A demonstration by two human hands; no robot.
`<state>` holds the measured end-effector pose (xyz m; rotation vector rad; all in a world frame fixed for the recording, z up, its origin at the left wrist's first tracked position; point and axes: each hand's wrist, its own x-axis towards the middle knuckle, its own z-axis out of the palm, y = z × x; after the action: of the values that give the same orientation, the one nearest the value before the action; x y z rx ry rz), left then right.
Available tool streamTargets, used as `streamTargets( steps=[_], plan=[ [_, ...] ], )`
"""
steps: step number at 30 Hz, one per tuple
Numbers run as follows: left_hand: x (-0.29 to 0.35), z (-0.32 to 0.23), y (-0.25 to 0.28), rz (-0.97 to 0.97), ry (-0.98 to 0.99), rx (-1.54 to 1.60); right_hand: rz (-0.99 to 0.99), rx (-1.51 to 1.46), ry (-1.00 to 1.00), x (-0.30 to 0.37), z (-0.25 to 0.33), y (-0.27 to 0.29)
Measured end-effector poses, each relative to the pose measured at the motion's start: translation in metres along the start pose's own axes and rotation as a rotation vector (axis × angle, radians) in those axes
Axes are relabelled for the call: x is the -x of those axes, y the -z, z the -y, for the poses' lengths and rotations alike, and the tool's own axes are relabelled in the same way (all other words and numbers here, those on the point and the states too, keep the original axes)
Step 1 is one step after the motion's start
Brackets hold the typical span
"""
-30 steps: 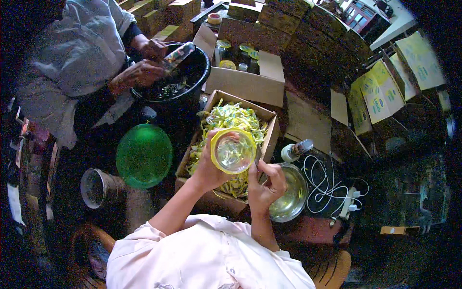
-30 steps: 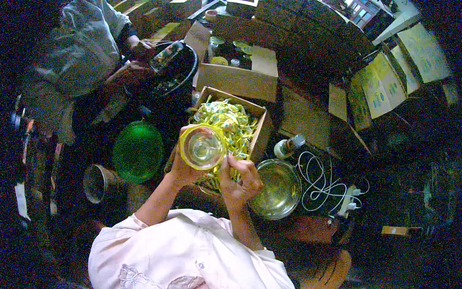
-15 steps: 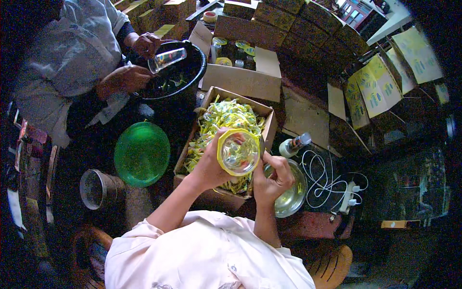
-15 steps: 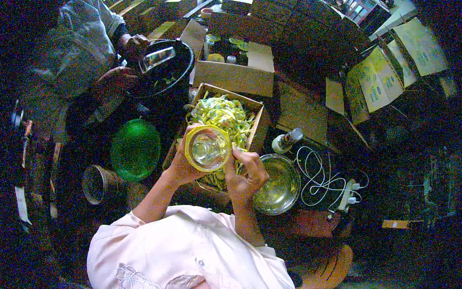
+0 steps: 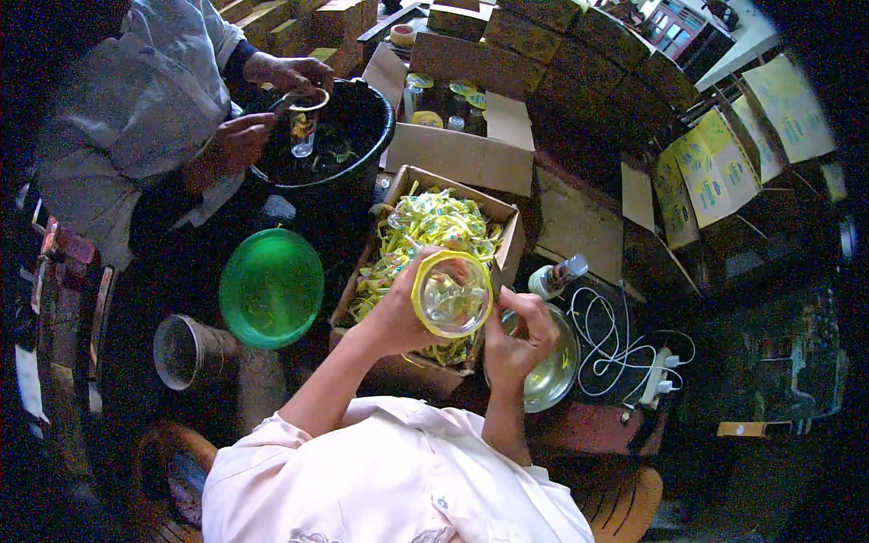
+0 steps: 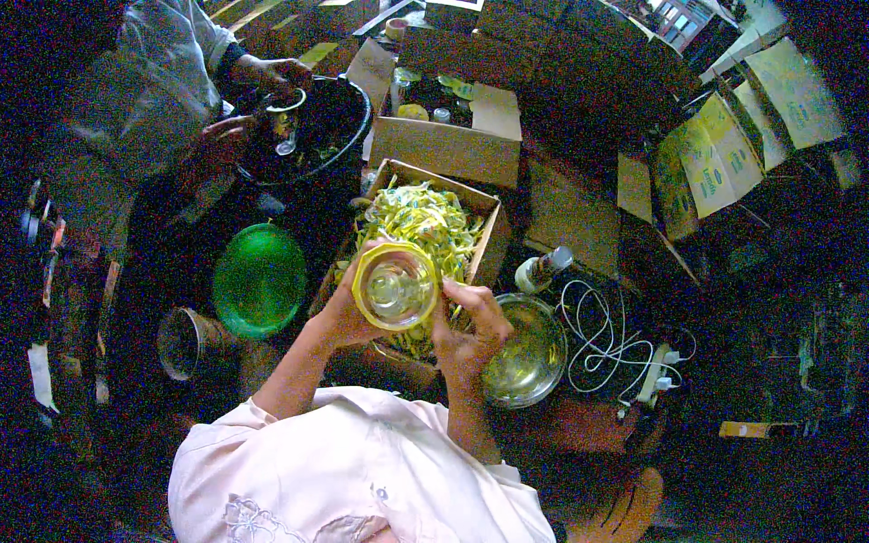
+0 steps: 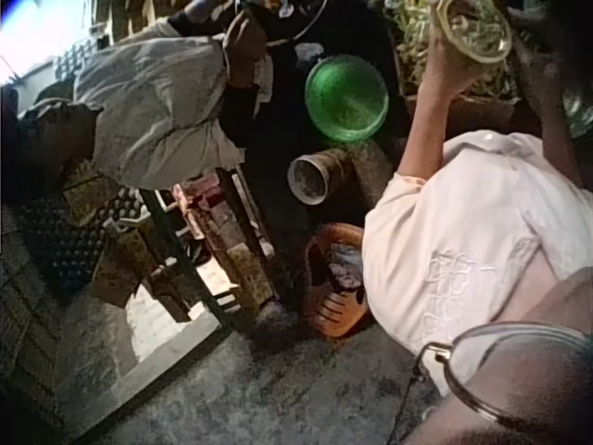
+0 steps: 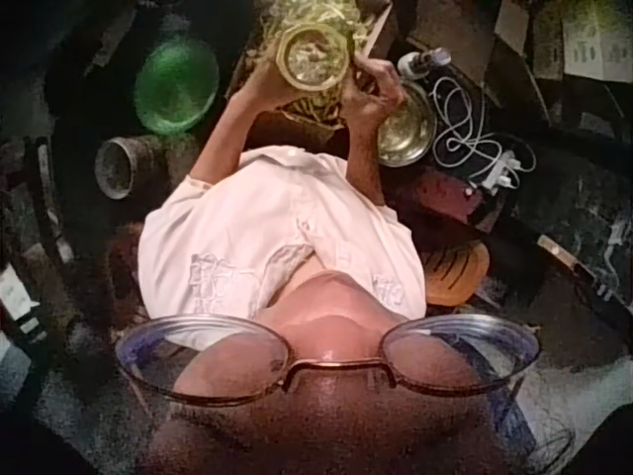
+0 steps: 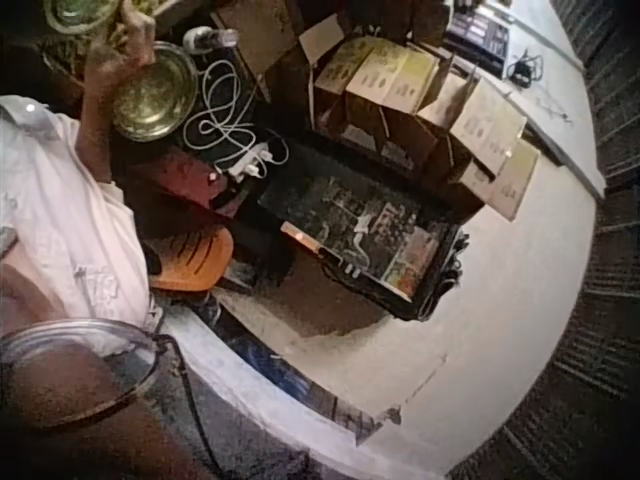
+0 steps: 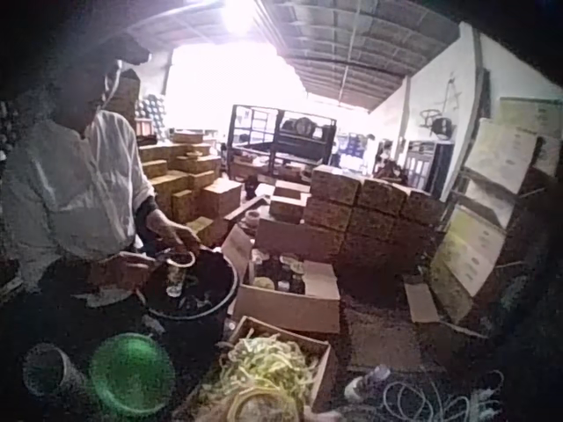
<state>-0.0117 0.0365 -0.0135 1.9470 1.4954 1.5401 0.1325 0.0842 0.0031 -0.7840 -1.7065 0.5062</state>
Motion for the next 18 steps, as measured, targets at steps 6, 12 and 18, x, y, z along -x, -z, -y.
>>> streamTargets(
  steps=[6,12,18],
  plan=[
    [0.004,0.005,-0.001,0.005,0.018,0.005,0.024,-0.01,-0.073,0.005,0.0,0.002],
    [0.002,-0.002,0.002,0.074,0.127,0.161,-0.006,-0.01,-0.062,0.005,0.003,0.003],
    [0.005,0.008,0.005,0.105,0.16,0.227,0.001,0.001,-0.034,0.005,0.006,-0.003]
  ],
)
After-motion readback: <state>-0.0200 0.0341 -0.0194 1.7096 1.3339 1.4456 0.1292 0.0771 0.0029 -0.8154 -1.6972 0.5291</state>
